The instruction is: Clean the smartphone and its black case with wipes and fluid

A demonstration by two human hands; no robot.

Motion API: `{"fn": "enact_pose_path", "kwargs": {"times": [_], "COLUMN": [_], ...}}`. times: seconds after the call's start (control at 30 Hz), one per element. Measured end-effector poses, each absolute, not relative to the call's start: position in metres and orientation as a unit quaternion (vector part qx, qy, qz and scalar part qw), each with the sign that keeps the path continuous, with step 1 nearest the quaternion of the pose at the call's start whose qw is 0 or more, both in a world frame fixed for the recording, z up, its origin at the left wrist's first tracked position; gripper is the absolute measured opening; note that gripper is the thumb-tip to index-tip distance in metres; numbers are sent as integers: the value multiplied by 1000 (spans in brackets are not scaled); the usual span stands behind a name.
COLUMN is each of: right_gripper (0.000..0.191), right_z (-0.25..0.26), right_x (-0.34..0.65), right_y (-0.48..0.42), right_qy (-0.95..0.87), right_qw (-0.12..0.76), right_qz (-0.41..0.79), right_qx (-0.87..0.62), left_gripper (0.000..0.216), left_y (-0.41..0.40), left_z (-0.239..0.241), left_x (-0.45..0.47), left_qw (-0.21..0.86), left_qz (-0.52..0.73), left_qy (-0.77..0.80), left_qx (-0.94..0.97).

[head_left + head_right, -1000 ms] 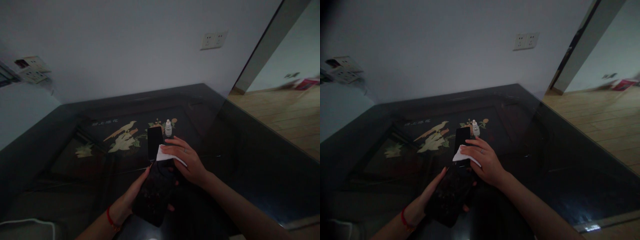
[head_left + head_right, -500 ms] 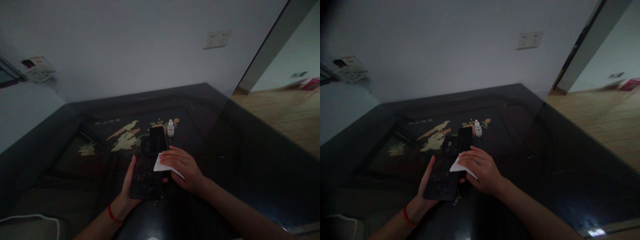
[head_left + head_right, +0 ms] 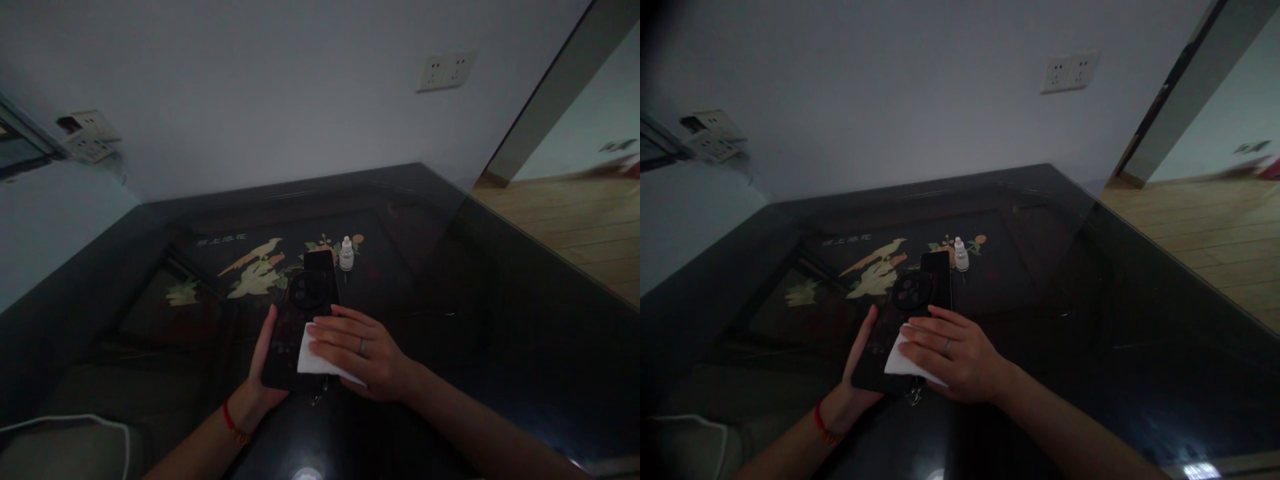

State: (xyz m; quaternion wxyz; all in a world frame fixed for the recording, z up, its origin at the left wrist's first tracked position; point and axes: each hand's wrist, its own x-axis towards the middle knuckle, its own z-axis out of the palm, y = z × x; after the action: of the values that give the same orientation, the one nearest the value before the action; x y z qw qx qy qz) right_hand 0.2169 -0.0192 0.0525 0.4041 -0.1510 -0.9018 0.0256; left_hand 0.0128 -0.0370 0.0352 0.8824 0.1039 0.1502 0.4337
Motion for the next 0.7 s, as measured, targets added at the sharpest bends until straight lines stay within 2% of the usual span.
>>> {"fn": "enact_pose_path", "kwargs": {"times": [0.17,0.4,0.5,0.7], "right_gripper": [35,30,28,39], "right_z": [52,60,59,46], "right_x": [224,207,207,223], "right_y": [-10,-33,-36,-7], "right_qy": [-867,-908,-909,-857], "right_qw": [426,413,414,440], "right_qz": [26,-13,-21,56], "right_qx": [-258,-61,-42,-262], "left_gripper": [51,65,66,60], "left_y": [-37,-34,-32,-31], "left_z": [36,39,38,37], "left_x": [12,15,15,8], "left_qw": [889,878,872,892], "left_qz": [430,441,452,426], "left_qy": [120,145,143,74], "left_qx": [97,119,125,129]}}
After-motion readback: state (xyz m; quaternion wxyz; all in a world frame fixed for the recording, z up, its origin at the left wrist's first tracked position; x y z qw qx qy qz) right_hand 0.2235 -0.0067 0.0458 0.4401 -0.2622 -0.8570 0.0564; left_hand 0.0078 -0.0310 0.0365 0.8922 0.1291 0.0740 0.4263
